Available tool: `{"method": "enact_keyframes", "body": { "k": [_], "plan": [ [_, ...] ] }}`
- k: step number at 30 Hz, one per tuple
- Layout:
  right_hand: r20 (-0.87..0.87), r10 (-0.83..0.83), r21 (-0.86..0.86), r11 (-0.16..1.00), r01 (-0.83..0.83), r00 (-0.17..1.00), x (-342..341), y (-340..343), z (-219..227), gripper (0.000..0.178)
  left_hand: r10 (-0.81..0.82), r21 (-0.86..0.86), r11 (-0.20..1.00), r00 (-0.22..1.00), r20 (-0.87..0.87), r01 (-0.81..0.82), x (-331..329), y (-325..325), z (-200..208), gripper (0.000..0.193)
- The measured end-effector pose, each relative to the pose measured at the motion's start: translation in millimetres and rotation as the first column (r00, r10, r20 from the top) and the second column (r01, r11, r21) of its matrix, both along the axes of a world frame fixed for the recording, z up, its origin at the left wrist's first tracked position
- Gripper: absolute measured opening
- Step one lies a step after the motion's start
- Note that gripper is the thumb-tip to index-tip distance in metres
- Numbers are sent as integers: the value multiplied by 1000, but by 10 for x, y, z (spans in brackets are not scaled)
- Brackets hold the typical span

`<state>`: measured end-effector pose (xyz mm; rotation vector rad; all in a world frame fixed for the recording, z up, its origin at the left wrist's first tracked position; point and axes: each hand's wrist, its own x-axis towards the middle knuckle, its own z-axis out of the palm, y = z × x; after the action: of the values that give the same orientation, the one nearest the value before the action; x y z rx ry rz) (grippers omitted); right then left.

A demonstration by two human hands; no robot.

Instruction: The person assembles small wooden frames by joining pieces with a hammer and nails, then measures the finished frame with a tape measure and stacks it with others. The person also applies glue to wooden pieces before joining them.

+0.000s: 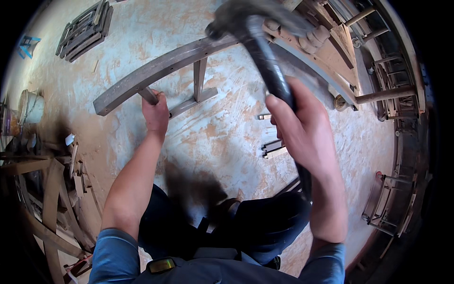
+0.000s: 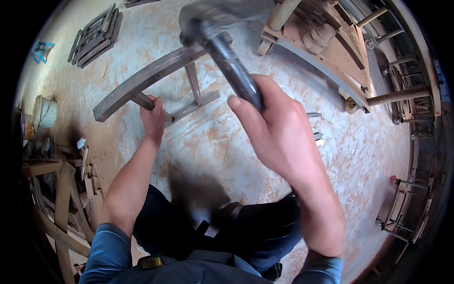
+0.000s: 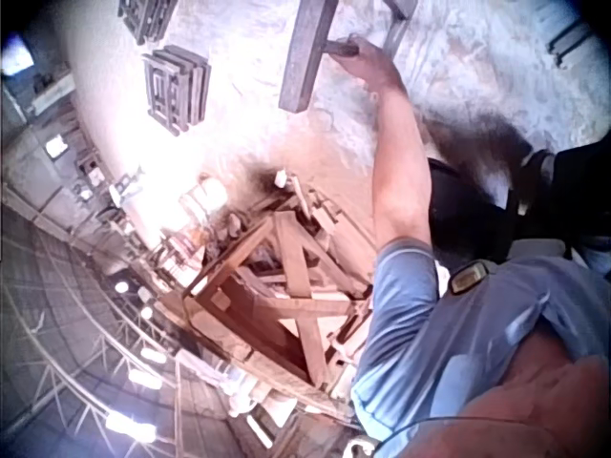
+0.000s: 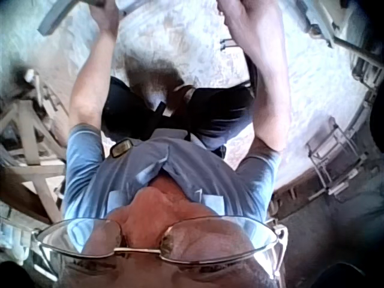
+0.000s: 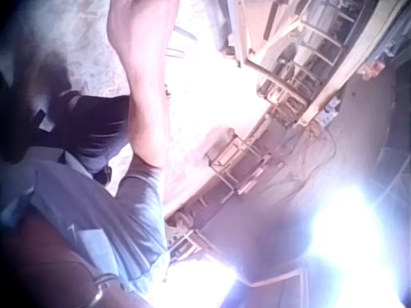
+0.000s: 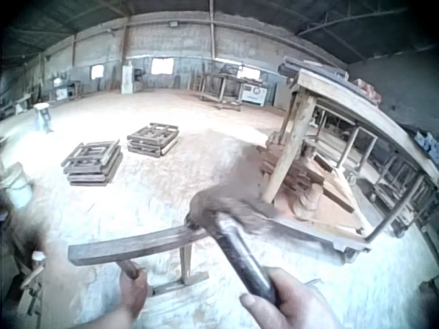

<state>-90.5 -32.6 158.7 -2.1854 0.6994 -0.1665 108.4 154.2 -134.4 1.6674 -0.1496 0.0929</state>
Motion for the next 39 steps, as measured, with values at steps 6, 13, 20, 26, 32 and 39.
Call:
{"method": "enact_keyframes", "body": {
  "k": [6,13,20,26,32,39],
  "plan": [
    [-24,81,-106,991,-83,996,201,-99,104,35,14,24,1000,999,-50,-13,-74,-21,117,12],
    [-198,274,-300,897,-325,941,410,-266,-127,44,14,71,997,1000,-3,-14,-14,55,-50,13],
    [-190,271,-275,908,-316,944,350,-356,-219,42,-94,85,991,988,-124,105,-29,81,274,16],
    [-155,248,-261,923,-282,956,300,-323,-92,40,-98,183,976,986,-133,121,-29,123,259,15],
    [62,269,-356,906,-230,961,313,-284,-101,44,-106,143,981,980,-167,130,-50,145,235,16],
    [-213,208,-330,904,-271,955,375,-300,-118,51,-131,336,928,985,-114,162,-67,145,289,16]
  ]
}}
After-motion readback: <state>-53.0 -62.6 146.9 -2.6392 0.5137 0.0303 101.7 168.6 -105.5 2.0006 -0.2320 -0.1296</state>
